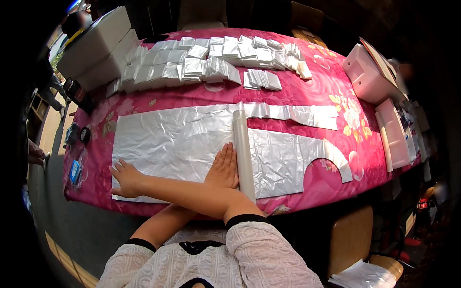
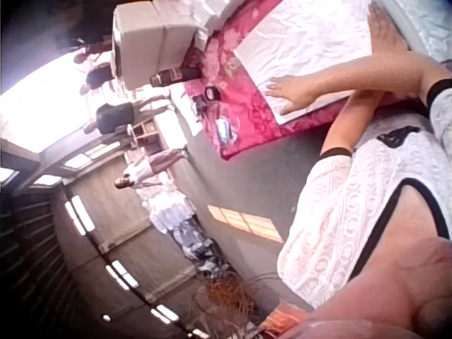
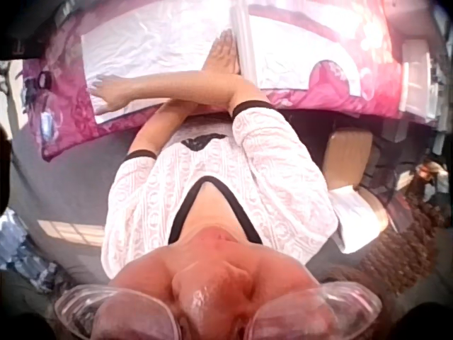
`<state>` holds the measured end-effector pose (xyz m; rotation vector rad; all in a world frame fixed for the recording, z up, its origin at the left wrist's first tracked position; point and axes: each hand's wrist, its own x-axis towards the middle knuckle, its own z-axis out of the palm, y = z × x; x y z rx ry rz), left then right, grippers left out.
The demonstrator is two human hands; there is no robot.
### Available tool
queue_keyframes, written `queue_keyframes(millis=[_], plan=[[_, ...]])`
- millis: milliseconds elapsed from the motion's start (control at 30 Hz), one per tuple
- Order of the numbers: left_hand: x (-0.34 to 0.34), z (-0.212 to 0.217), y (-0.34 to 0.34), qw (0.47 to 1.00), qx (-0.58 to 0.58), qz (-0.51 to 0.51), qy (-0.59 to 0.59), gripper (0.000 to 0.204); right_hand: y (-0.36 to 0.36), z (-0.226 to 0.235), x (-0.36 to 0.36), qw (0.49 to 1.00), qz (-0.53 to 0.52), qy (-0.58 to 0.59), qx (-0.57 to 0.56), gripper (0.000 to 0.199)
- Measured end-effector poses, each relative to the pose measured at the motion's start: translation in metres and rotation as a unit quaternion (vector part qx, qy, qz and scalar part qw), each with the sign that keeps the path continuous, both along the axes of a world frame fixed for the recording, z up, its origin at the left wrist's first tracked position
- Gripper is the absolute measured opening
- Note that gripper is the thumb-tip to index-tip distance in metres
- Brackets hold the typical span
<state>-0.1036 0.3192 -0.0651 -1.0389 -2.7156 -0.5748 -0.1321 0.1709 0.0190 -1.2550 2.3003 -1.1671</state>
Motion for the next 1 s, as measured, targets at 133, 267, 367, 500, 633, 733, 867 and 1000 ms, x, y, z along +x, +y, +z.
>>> queue_keyframes(millis=[133, 267, 367, 500, 633, 733, 867, 1000], plan=[[-0.004, 0.005, -0.023, 0.968, 0.238, -0.031, -0.068, 0.058, 0.116, 0.024, 0.018, 0.994, -0.01, 0.084, -0.075, 0.063], [-0.035, 0.044, -0.044, 0.914, 0.375, -0.024, -0.153, 0.035, 0.26, 0.026, 0.042, 0.95, -0.233, 0.205, -0.041, 0.04], [-0.075, 0.046, -0.026, 0.763, 0.547, 0.012, -0.344, 0.039, 0.319, 0.001, 0.065, 0.942, -0.28, 0.179, 0.036, 0.044], [-0.109, 0.041, -0.001, 0.512, 0.64, 0.057, -0.57, 0.06, 0.334, -0.018, 0.075, 0.958, -0.226, 0.151, 0.09, 0.054], [-0.122, 0.046, -0.007, 0.415, 0.646, 0.103, -0.632, 0.072, 0.332, -0.02, 0.073, 0.955, -0.18, 0.18, 0.15, 0.058], [-0.122, 0.056, -0.03, 0.524, 0.666, 0.126, -0.516, 0.062, 0.321, -0.019, 0.068, 0.951, -0.157, 0.194, 0.186, 0.062], [-0.099, 0.094, -0.1, 0.645, 0.679, 0.066, -0.346, 0.051, 0.27, -0.025, 0.054, 0.959, -0.116, 0.194, 0.172, 0.067], [-0.058, 0.1, -0.182, 0.701, 0.627, 0.087, -0.329, 0.052, 0.151, -0.005, 0.051, 0.993, 0.114, 0.013, -0.015, 0.064]])
